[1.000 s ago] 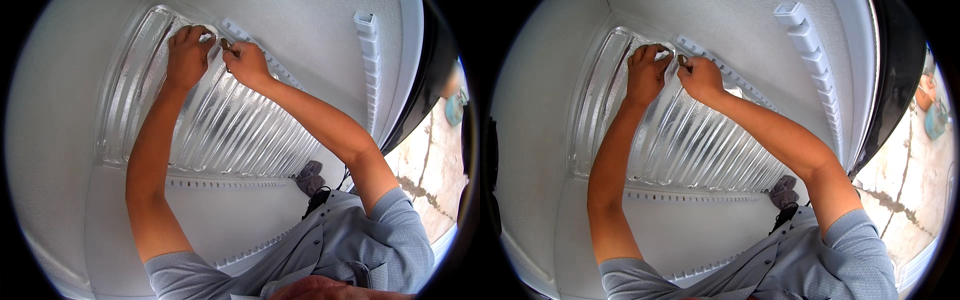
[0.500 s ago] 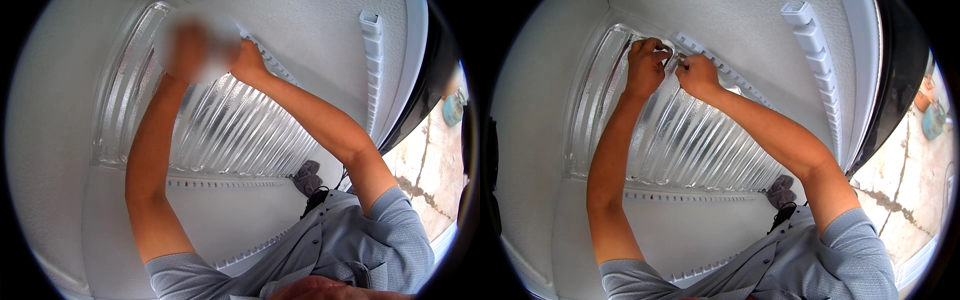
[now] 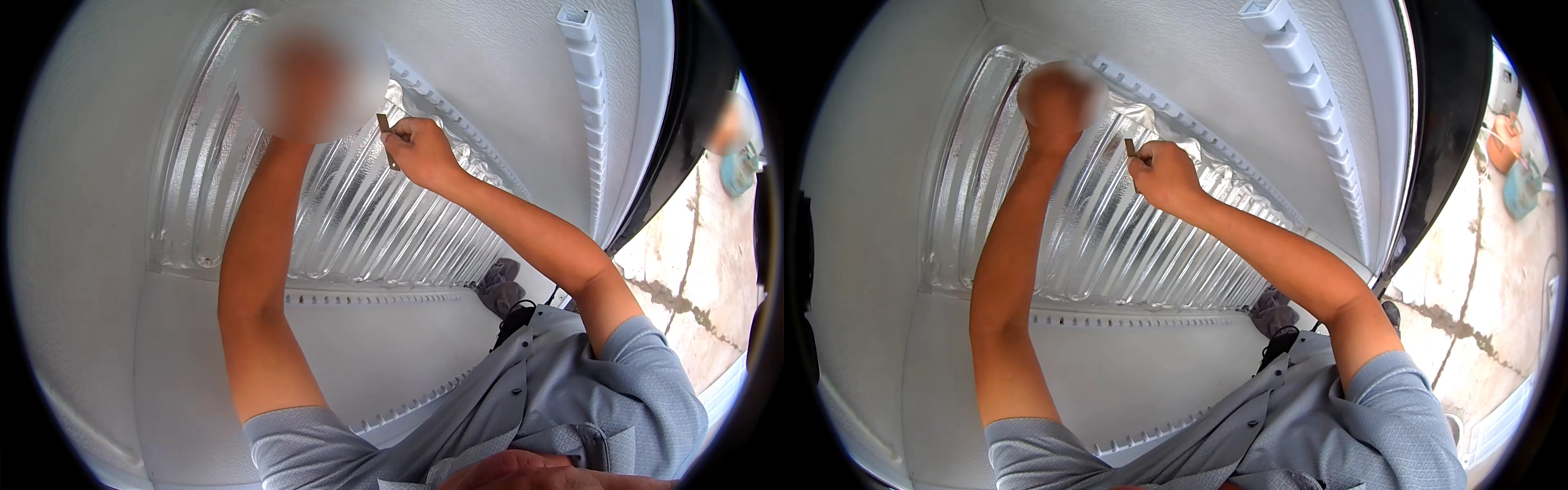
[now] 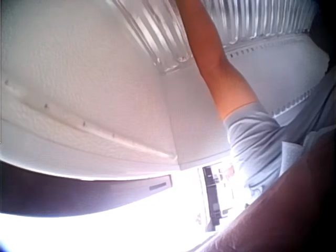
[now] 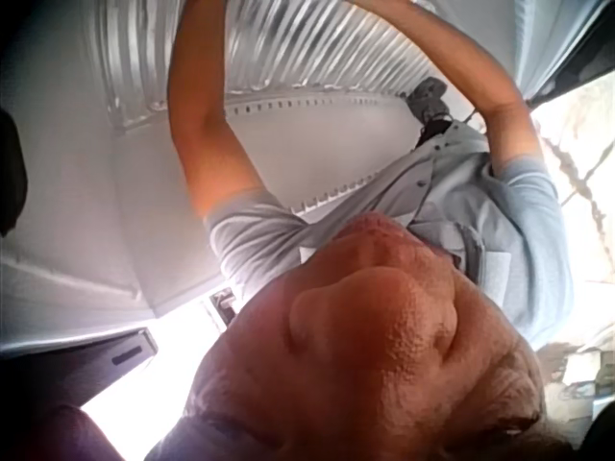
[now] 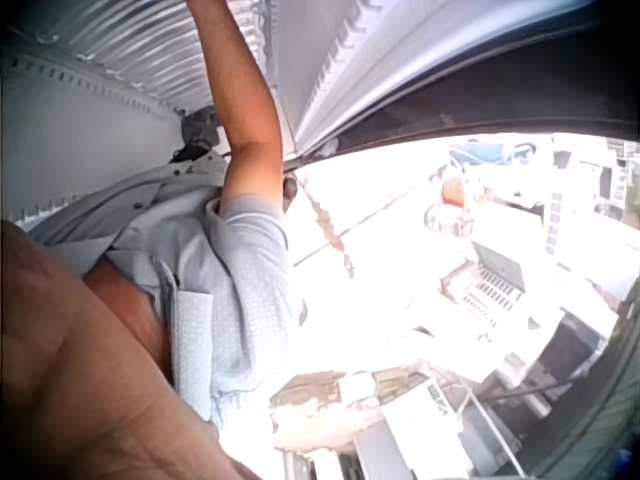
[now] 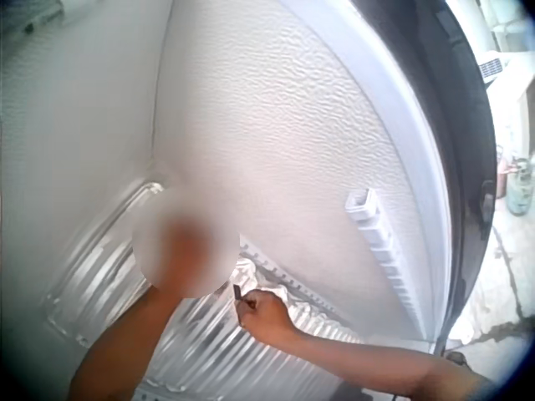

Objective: The person cleans the interior of a refrigerator using a grey cloth and a metal scraper. They wipe the ceiling and side walls, then use the scraper to remove residue from the plastic ridges and door shelves. The person alternates between scraping and wiping to clean the surfaces.

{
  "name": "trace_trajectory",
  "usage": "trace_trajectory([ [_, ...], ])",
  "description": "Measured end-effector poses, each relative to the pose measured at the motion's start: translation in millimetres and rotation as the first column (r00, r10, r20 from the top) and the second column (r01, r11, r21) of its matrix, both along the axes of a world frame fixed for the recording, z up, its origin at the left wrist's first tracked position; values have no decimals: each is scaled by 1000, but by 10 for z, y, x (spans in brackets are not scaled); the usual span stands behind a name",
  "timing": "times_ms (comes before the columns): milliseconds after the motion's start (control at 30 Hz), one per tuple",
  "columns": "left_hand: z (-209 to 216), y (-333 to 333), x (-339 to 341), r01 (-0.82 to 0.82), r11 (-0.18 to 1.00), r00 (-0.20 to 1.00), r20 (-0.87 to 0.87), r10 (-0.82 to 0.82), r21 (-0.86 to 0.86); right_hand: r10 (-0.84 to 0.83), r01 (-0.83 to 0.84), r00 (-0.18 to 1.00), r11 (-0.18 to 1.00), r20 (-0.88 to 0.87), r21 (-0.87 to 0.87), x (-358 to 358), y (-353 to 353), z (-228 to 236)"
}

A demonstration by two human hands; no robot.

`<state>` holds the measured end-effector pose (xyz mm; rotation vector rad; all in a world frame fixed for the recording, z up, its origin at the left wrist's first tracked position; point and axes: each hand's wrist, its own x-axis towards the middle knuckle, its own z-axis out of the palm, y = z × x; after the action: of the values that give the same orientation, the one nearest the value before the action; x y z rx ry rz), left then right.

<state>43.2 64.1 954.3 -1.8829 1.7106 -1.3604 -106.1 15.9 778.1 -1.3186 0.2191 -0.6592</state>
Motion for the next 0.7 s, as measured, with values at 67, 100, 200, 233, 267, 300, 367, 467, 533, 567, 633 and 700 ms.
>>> trace_trajectory([
  [67, -27, 21, 4, -61, 998, 998, 14, 61, -4, 0, 0, 1000, 1000, 7, -2, -21, -45, 53],
  [100, -40, 45, -3, -95, 995, 995, 19, 95, -6, 4, -4, 1000, 1000, 9, -2, -25, -55, 81],
  [200, -39, 12, -143, -171, 985, 984, -50, 172, 25, -49, 49, 998, 999, 32, -12, 107, -110, 35],
  [233, -46, -6, -143, -158, 987, 986, -57, 160, 33, -53, 53, 998, 999, 25, -3, 115, -138, -4],
  [267, -36, 49, -85, -103, 994, 994, -33, 104, 37, -49, 49, 999, 999, 22, 8, 71, -143, 19],
  [300, -26, 100, -36, -71, 995, 997, -27, 73, 74, -46, 46, 999, 999, 18, 19, 44, -141, 25],
  [367, 27, 152, -9, -26, 984, 999, -35, 33, 177, -79, 78, 997, 997, 26, 21, 84, -155, -2],
  [467, 76, 178, 61, 38, 963, 995, -96, -12, 267, -100, 99, 995, 994, 23, 34, 113, -162, -8],
  [533, 85, 188, 119, 55, 959, 994, -102, -27, 277, -103, 102, 994, 994, 24, 47, 127, -153, 15],
  [567, 49, 192, 114, 47, 961, 996, -90, -23, 273, -104, 102, 994, 994, 22, 48, 138, -147, 5],
  [633, -16, 203, 93, 0, 963, 998, -63, 17, 268, -104, 103, 994, 993, 28, 52, 174, -129, -30],
  [700, -67, 221, 33, -76, 956, 997, 24, 72, 284, -107, 105, 994, 993, 37, 56, 219, -118, -93],
])
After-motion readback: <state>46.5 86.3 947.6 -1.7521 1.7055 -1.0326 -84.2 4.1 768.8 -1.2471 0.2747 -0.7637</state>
